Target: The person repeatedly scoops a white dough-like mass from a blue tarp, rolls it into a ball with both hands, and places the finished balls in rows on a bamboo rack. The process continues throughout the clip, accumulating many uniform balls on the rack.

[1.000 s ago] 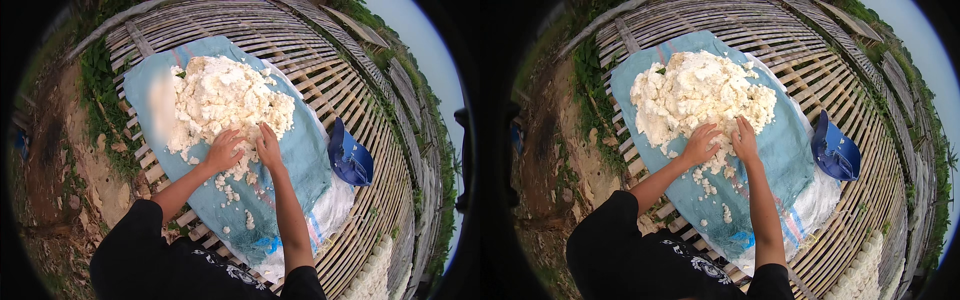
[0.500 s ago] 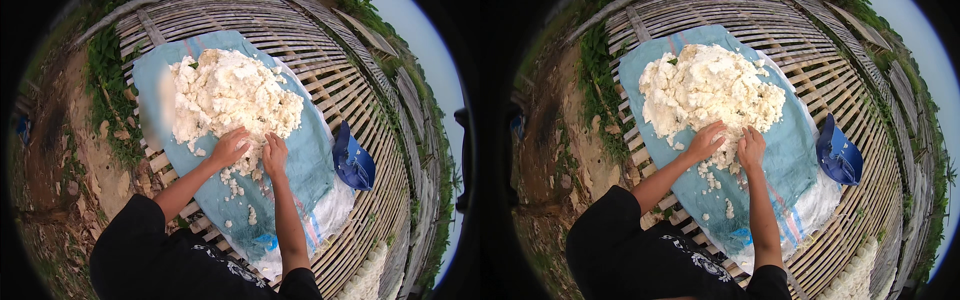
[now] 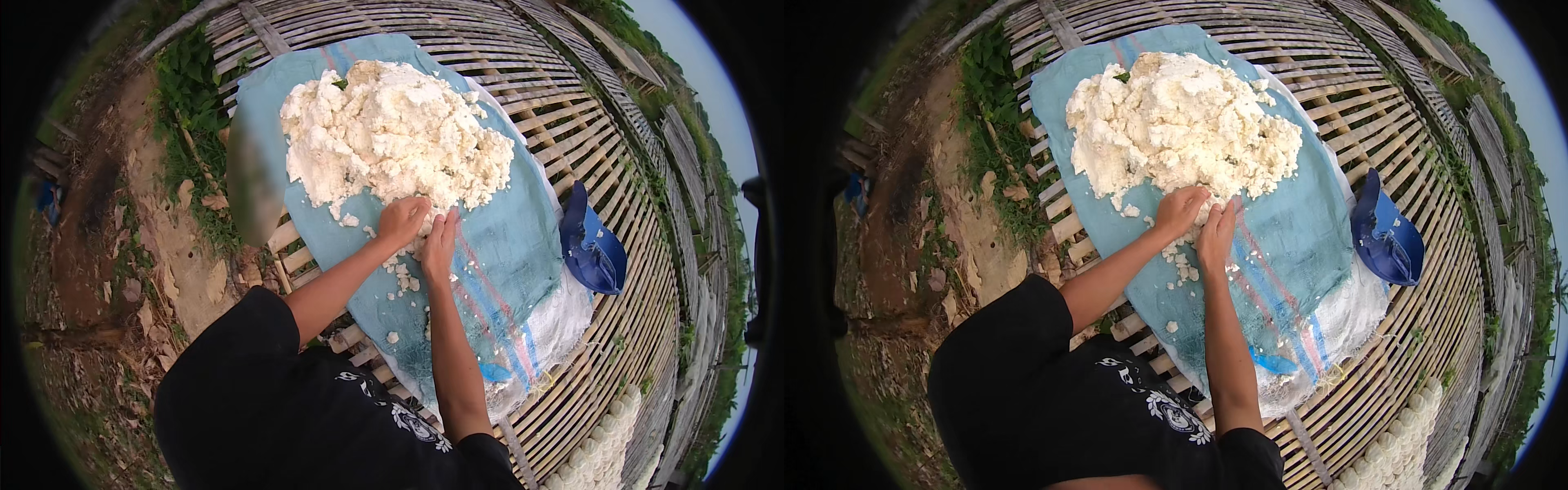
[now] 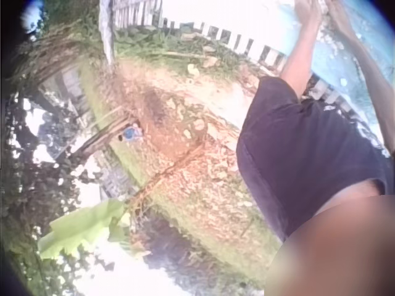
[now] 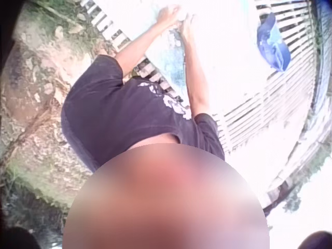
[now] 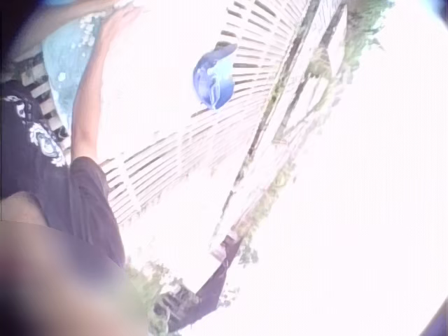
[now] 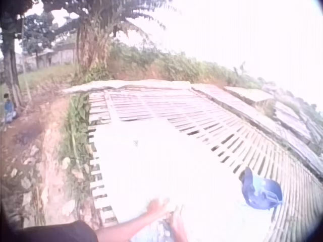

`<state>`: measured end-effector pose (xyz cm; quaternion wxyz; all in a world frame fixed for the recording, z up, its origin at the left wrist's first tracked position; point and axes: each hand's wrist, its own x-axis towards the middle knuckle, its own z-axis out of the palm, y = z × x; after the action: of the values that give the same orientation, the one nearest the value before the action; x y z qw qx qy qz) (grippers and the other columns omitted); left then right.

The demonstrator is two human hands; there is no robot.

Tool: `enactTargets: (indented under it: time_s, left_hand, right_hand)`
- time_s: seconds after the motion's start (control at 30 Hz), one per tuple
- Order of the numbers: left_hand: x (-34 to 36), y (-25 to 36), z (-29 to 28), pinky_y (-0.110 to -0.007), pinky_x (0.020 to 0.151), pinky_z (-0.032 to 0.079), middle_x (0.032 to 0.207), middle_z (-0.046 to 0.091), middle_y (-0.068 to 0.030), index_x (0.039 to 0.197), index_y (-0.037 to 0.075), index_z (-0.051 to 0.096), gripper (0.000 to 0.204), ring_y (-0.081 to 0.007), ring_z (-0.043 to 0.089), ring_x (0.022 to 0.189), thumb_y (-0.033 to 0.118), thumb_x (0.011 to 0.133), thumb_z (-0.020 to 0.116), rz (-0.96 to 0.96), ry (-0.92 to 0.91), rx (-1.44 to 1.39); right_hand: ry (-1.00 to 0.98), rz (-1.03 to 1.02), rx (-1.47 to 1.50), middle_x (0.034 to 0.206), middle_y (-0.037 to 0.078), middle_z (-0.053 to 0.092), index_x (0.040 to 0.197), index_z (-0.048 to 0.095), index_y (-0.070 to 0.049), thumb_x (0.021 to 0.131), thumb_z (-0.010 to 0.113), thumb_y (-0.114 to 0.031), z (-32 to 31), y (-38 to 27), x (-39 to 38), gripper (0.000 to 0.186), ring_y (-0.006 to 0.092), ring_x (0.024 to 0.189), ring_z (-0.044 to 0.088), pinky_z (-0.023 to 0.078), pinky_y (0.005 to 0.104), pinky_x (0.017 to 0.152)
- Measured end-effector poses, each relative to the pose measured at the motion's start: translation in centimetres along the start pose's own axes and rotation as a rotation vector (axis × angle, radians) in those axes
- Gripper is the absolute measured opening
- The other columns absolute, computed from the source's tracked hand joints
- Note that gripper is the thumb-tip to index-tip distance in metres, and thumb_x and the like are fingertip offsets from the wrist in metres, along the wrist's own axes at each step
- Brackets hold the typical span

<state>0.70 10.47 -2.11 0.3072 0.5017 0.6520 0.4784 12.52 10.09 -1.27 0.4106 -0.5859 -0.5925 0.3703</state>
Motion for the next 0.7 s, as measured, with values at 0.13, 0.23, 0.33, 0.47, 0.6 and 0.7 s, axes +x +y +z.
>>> enactTargets:
  time_s: [0.13,0.23,0.33,0.47,0.6,0.7]
  left_hand:
    - [-1.6,0.6,1.1,-0.040,0.092,0.057,0.117,0.078,-0.0141,0.115,0.007,0.078,0.040,-0.0333,0.074,0.109,0.041,0.103,0.062,0.060,0.127,-0.043]
    - [0.0,0.1,-0.8,-0.040,0.092,0.057,0.112,0.078,-0.0100,0.114,0.007,0.078,0.034,-0.0289,0.074,0.106,0.037,0.102,0.067,0.047,-0.097,-0.089]
    - [3.2,-0.3,-2.1,-0.037,0.093,0.055,0.116,0.075,-0.0100,0.114,0.006,0.077,0.029,-0.0239,0.071,0.109,0.031,0.103,0.068,0.252,-0.245,-0.004]
    - [5.4,-0.5,-1.3,-0.036,0.095,0.053,0.126,0.070,-0.0133,0.119,0.002,0.075,0.033,-0.0223,0.065,0.114,0.029,0.105,0.065,0.321,-0.491,-0.005]
    - [4.2,-1.4,-0.5,-0.034,0.099,0.051,0.122,0.070,-0.0104,0.124,0.003,0.073,0.034,-0.0199,0.065,0.115,0.030,0.106,0.063,0.153,-0.441,-0.133]
    - [2.7,-2.1,-0.8,-0.035,0.105,0.050,0.124,0.069,-0.0114,0.126,0.004,0.072,0.040,-0.0221,0.064,0.120,0.036,0.104,0.067,0.152,-0.378,-0.239]
  right_hand:
    - [0.041,0.048,0.056,0.167,0.030,0.036,0.161,0.032,0.010,0.111,0.038,-0.038,1.3,-0.7,-0.8,0.070,0.0411,0.158,0.032,0.023,0.0408,0.129]
    - [-0.178,-0.167,-0.197,0.170,0.028,0.032,0.164,0.026,0.007,0.107,0.051,-0.039,-2.8,-0.2,-0.8,0.077,0.0387,0.159,0.030,0.025,0.0421,0.129]
    - [-0.430,-0.343,-0.484,0.172,0.026,0.028,0.167,0.020,0.003,0.104,0.064,-0.041,-7.5,0.1,-0.7,0.089,0.0363,0.160,0.028,0.027,0.0434,0.129]
    - [-0.653,-0.338,-0.623,0.162,0.027,0.041,0.171,0.018,-0.014,0.082,0.089,-0.025,-8.8,-0.8,0.1,0.114,0.0420,0.154,0.036,0.038,0.0468,0.123]
    - [-0.600,-0.189,-0.670,0.145,0.026,0.057,0.170,0.022,-0.016,0.074,0.093,-0.016,-6.2,-0.9,0.7,0.120,0.0436,0.134,0.057,0.049,0.0500,0.111]
    - [-0.351,-0.132,-0.474,0.119,0.021,0.072,0.165,0.034,-0.010,0.075,0.091,-0.011,-5.6,0.3,0.4,0.106,0.0369,0.104,0.073,0.059,0.0451,0.090]
